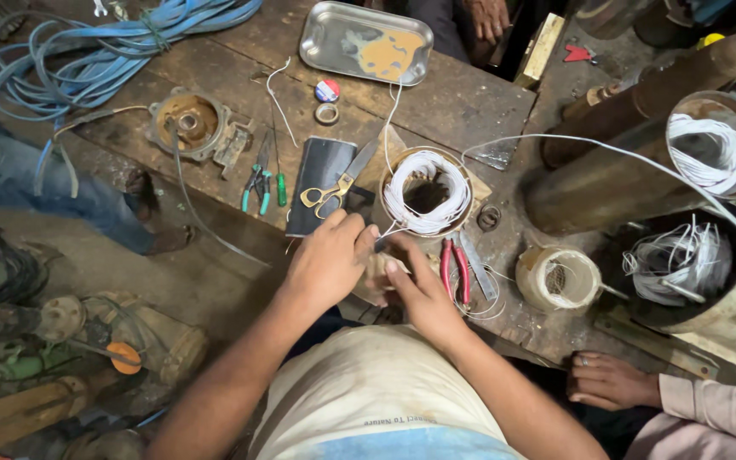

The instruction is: The person strips insulation from a white wire, wraps the exposed end with electrical tape, and then uses pliers to crimp a metal connector onto the wire. The work is performed at a cluttered bench with various tools and motor parts nearby.

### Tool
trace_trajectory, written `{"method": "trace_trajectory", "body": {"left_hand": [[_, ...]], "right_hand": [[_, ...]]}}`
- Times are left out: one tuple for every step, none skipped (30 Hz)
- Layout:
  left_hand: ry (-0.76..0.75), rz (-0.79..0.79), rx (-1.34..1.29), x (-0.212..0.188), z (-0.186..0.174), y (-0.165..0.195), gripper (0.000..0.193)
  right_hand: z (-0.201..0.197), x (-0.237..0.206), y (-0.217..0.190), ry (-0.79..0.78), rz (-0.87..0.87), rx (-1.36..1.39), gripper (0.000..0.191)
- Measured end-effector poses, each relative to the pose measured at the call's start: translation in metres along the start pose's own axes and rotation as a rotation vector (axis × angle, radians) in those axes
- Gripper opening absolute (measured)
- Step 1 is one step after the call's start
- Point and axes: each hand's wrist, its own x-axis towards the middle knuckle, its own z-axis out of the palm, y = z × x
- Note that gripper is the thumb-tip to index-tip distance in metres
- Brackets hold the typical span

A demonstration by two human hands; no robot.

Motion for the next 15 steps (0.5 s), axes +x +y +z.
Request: {"method": "trace_trajectory", "body": {"left_hand": [[0.017, 0.016, -0.009, 0.0, 0.0, 0.003, 0.028], [0.036, 0.032, -0.016, 0.0, 0.001, 0.005, 0.027], [0.047, 0.045, -0.053, -0.001, 0.001, 0.008, 0.026], [0.059, 0.056, -0.089, -0.004, 0.001, 0.01, 0.024], [0.071, 0.065, -0.125, -0.005, 0.001, 0.012, 0.024], [0.056, 0.074, -0.13, -0.005, 0.001, 0.013, 0.024], [0.043, 0.084, -0.136, -0.004, 0.002, 0.014, 0.023], [0.03, 0.089, -0.145, -0.004, 0.003, 0.015, 0.023], [0.032, 0.061, -0.138, -0.004, 0.004, 0.015, 0.024], [0.038, 0.037, -0.129, -0.002, 0.005, 0.015, 0.025], [0.047, 0.015, -0.119, 0.0, 0.006, 0.015, 0.027], [0.077, 0.04, -0.119, 0.0, 0.007, 0.015, 0.027], [0.105, 0.064, -0.119, -0.001, 0.008, 0.015, 0.027], [0.135, 0.089, -0.118, -0.001, 0.01, 0.015, 0.027], [0.146, 0.087, -0.118, -0.003, 0.011, 0.015, 0.027]], "right_hand": [[-0.003, 0.003, 0.002, -0.046, 0.038, 0.101, 0.036], [-0.005, 0.005, 0.004, -0.028, 0.044, 0.13, 0.029], [-0.008, 0.007, 0.006, -0.014, 0.048, 0.159, 0.026], [-0.009, 0.009, 0.006, -0.001, 0.053, 0.188, 0.026], [-0.011, 0.01, 0.006, 0.009, 0.059, 0.178, 0.025], [-0.011, 0.01, 0.005, 0.02, 0.065, 0.166, 0.024], [-0.011, 0.01, 0.003, 0.031, 0.071, 0.153, 0.023], [-0.01, 0.008, 0.0, 0.029, 0.085, 0.173, 0.021], [-0.008, 0.008, -0.003, 0.025, 0.102, 0.194, 0.02], [-0.006, 0.007, -0.006, 0.019, 0.113, 0.213, 0.02], [-0.005, 0.006, -0.009, 0.015, 0.126, 0.243, 0.02], [-0.003, 0.007, -0.012, 0.011, 0.141, 0.273, 0.021], [-0.001, 0.006, -0.014, 0.008, 0.159, 0.304, 0.023], [-0.001, 0.005, -0.016, -0.001, 0.159, 0.316, 0.023], [0.0, 0.005, -0.018, -0.011, 0.159, 0.328, 0.024]]}}
